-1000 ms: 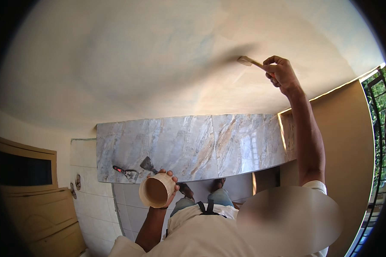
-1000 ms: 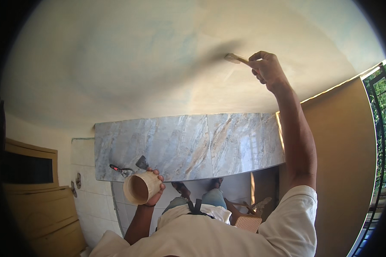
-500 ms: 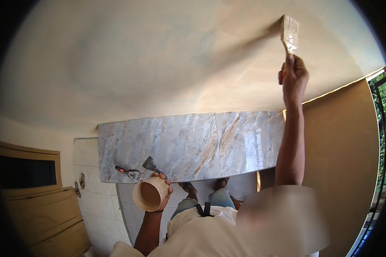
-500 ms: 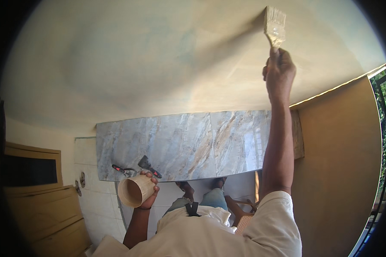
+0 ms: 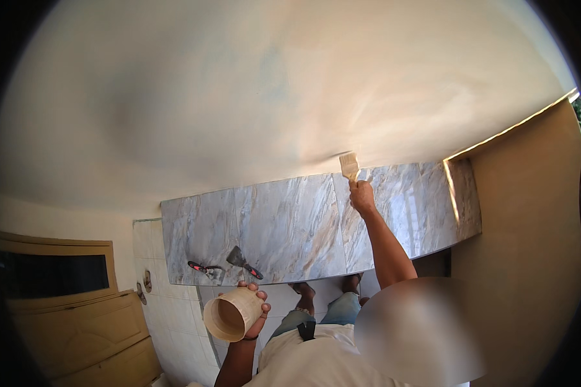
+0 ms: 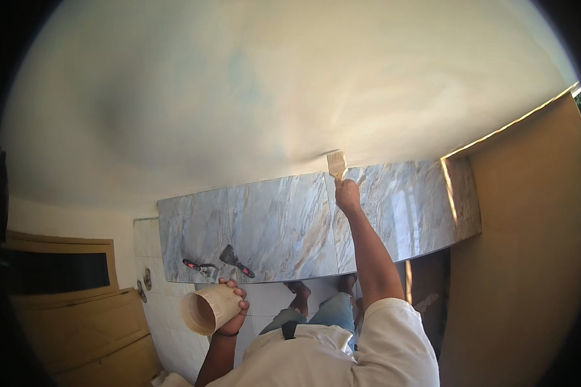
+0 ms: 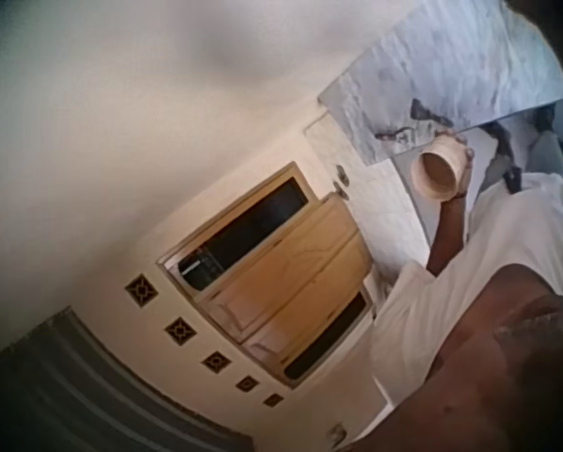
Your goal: The person paints a ceiling using a paintbrush and a small container of paint. They repeatedly dip the brush into the container and apply paint to the ceiling surface in long strokes, working along the edge near a wall and across the ceiling area.
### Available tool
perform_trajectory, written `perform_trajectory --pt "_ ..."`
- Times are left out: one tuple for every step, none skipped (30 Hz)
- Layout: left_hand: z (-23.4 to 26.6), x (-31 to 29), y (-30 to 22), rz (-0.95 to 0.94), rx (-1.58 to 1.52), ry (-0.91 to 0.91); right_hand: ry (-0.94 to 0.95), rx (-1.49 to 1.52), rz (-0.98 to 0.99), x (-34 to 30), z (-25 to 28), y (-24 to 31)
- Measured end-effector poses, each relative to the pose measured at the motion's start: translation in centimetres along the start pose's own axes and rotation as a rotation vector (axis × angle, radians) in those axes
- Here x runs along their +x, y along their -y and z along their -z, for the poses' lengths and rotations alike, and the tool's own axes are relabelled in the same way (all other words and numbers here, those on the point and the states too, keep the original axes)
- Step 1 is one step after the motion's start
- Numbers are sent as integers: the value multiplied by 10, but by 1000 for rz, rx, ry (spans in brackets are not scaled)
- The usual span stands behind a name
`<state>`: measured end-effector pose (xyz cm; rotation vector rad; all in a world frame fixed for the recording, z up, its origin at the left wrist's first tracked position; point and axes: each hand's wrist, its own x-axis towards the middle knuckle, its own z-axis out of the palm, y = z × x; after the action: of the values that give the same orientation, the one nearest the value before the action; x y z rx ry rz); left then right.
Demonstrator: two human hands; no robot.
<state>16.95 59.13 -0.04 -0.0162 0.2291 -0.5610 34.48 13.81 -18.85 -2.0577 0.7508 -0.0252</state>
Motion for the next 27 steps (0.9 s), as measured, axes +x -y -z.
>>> perform_trajectory --pt "-2 1 3 1 7 11 102 187 -162 -16 8 25" --pt "-5 2 5 5 5 13 201 366 -327 -32 24 54" --pt "-4 6 7 19 5 21 200 471 -338 -39 47 77" --pt "1 12 8 42 3 29 191 575 -349 -38 74 103" --pt "2 16 10 55 0 41 189 678 -351 -34 101 131" --pt "1 17 13 62 -12 45 210 720 -337 -33 130 160" --pt "-2 23 18 77 -25 53 221 763 -319 -32 162 189" --pt "-5 28 20 83 -39 65 228 749 -287 -38 190 222" --pt "-7 32 21 91 -37 75 243 735 -254 -46 214 254" --pt "-6 34 20 99 -35 81 254 744 -199 -59 236 283" --pt "-6 36 20 120 -41 85 253 748 -151 -76 260 310" --pt "-4 39 22 137 -57 100 220 740 -76 -94 281 331" --pt "-2 40 22 143 -65 114 201 736 2 -110 296 351" --pt "-1 40 22 147 -72 127 146 729 73 -129 308 373" --pt "1 37 17 122 -54 123 115 731 148 -142 312 395" --pt "3 34 13 110 -44 115 92 730 241 -154 320 412" --pt "6 34 10 115 -40 103 53 722 325 -166 328 423" --pt "6 34 7 119 -42 114 -6 703 434 -179 328 433" --pt "6 35 4 126 -40 125 -70 683 542 -190 325 437" --pt "5 30 0 111 -31 132 -140 703 617 -189 315 436" --pt "6 27 -6 107 -30 117 -153 719 610 -186 298 431" --pt "6 25 -11 98 -29 104 -160 735 604 -180 275 428" --pt "6 19 -16 78 -20 88 -159 762 599 -169 247 420" --pt "5 14 -19 56 -10 79 -94 765 530 -152 221 405" --pt "5 13 -21 50 -3 71 -45 760 462 -128 190 379" --pt "5 9 -23 62 10 44 -172 499 502 -79 134 313" --pt "8 4 -27 48 16 40 -253 403 522 -57 97 280"
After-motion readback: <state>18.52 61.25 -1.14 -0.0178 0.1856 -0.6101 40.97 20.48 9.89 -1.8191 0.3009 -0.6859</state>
